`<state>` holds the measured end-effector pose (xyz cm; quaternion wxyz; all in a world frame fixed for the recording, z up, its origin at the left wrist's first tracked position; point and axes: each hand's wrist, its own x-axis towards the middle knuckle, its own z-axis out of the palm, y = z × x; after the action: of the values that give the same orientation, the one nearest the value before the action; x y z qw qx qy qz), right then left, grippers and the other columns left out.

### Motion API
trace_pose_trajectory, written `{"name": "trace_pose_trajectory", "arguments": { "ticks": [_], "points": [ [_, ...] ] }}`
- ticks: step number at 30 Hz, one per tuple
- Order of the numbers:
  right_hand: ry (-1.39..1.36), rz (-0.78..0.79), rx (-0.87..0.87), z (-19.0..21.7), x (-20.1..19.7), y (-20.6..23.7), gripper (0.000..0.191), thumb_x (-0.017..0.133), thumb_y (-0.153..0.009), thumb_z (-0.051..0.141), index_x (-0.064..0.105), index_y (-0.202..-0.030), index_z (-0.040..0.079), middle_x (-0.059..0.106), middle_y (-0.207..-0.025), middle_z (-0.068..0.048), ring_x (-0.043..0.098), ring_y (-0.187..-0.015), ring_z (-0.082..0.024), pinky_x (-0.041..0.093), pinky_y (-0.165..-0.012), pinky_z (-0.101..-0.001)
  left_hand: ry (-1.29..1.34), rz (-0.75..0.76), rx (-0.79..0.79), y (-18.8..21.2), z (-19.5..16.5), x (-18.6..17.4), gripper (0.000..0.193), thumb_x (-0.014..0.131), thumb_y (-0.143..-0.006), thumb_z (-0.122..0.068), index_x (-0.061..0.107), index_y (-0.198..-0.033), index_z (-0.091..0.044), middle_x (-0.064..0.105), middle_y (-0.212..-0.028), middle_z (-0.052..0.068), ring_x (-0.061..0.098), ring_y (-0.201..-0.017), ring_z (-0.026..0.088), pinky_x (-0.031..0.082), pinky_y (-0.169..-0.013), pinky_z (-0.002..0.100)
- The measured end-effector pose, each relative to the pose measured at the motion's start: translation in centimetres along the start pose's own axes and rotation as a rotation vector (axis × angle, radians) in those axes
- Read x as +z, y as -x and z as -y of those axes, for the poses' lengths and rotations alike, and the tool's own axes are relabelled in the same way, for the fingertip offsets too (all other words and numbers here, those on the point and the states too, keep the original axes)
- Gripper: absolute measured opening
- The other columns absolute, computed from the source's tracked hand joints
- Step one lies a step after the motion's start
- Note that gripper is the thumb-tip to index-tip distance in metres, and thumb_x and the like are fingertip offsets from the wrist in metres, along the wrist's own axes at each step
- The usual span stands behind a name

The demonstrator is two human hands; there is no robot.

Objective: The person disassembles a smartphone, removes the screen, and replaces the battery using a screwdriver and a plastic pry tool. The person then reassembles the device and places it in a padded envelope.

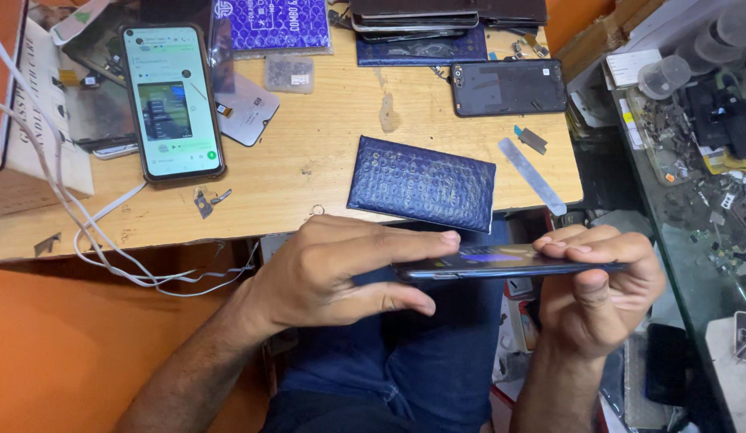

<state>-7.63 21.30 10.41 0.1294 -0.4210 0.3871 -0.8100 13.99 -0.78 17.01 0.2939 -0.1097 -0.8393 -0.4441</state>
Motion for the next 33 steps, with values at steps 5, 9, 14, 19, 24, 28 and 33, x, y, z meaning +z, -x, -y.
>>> {"name": "trace_pose_trajectory", "arguments": {
  "ticks": [5, 9, 14, 19, 24, 28, 33],
  "points": [
    [0.025, -0.049, 0.014, -0.1, 1.6, -0.7, 0.033, 0.079, -0.106, 0.026, 0.059, -0.114, 0.000, 0.069, -0.109, -0.015, 0.066, -0.103, -0.021, 0.054, -0.105, -0.0381, -0.116, -0.081, 0.120, 0.1, -0.6, 1.3, 0.045, 0.081, -0.093, -0.008, 0.066, -0.134, -0.004, 0.074, -0.130, 0.010, 0.078, -0.116, 0.023, 0.063, -0.099, 0.033],
    [-0.002, -0.212, 0.223, 0.7, 4.6, -0.1, 0.065, 0.074, -0.102, 0.035, 0.042, -0.146, 0.000, 0.056, -0.142, -0.015, 0.058, -0.131, -0.025, 0.049, -0.118, -0.0414, -0.483, -0.116, 0.245, 1.2, -1.7, 2.8, 0.032, 0.074, -0.102, -0.011, 0.067, -0.131, 0.000, 0.072, -0.130, 0.015, 0.074, -0.121, 0.028, 0.063, -0.107, 0.040],
    [-0.485, -0.176, 0.503, 1.6, 6.6, 1.6, 0.061, 0.067, -0.101, 0.021, 0.036, -0.148, -0.004, 0.058, -0.141, -0.025, 0.062, -0.123, -0.033, 0.052, -0.103, -0.0423, -0.676, -0.072, 0.245, 1.7, -1.7, 5.3, 0.027, 0.068, -0.104, -0.015, 0.071, -0.128, -0.003, 0.070, -0.131, 0.013, 0.069, -0.123, 0.029, 0.058, -0.107, 0.042],
    [-0.054, -0.270, 0.598, 1.8, 5.4, 2.4, 0.058, 0.060, -0.100, -0.004, 0.039, -0.154, -0.008, 0.064, -0.131, -0.024, 0.065, -0.118, -0.026, 0.054, -0.100, -0.0367, -0.521, -0.020, 0.129, 2.3, -1.4, 6.6, 0.044, 0.072, -0.094, -0.028, 0.064, -0.133, -0.009, 0.067, -0.136, 0.011, 0.063, -0.130, 0.029, 0.052, -0.113, 0.046],
    [0.116, -0.104, 0.614, 3.5, 4.9, 3.2, 0.059, 0.064, -0.092, -0.007, 0.045, -0.148, -0.009, 0.068, -0.128, -0.023, 0.068, -0.115, -0.023, 0.056, -0.097, -0.0319, 0.383, -0.298, -0.407, 3.3, -1.8, 8.0, 0.073, 0.080, -0.088, -0.020, 0.044, -0.148, -0.001, 0.049, -0.148, 0.014, 0.055, -0.136, 0.029, 0.056, -0.108, 0.039],
    [0.107, -0.093, 0.631, 2.9, 6.3, 4.3, 0.054, 0.068, -0.092, -0.008, 0.044, -0.140, -0.002, 0.071, -0.122, -0.022, 0.070, -0.111, -0.022, 0.058, -0.093, -0.0308, 0.867, -0.252, -0.736, 3.7, -0.9, 9.5, 0.055, 0.074, -0.092, -0.004, 0.052, -0.142, 0.001, 0.072, -0.122, 0.012, 0.071, -0.106, 0.016, 0.060, -0.090, 0.031],
    [0.393, -0.120, 0.567, 1.7, 7.6, 6.0, 0.053, 0.076, -0.085, -0.006, 0.054, -0.134, -0.002, 0.059, -0.126, -0.008, 0.061, -0.118, -0.015, 0.061, -0.090, -0.0278, 0.797, -0.434, -0.652, 5.1, 0.5, 10.7, 0.036, 0.070, -0.095, 0.004, 0.057, -0.129, 0.007, 0.074, -0.117, 0.015, 0.072, -0.107, 0.017, 0.060, -0.093, 0.031]
  ]
}}
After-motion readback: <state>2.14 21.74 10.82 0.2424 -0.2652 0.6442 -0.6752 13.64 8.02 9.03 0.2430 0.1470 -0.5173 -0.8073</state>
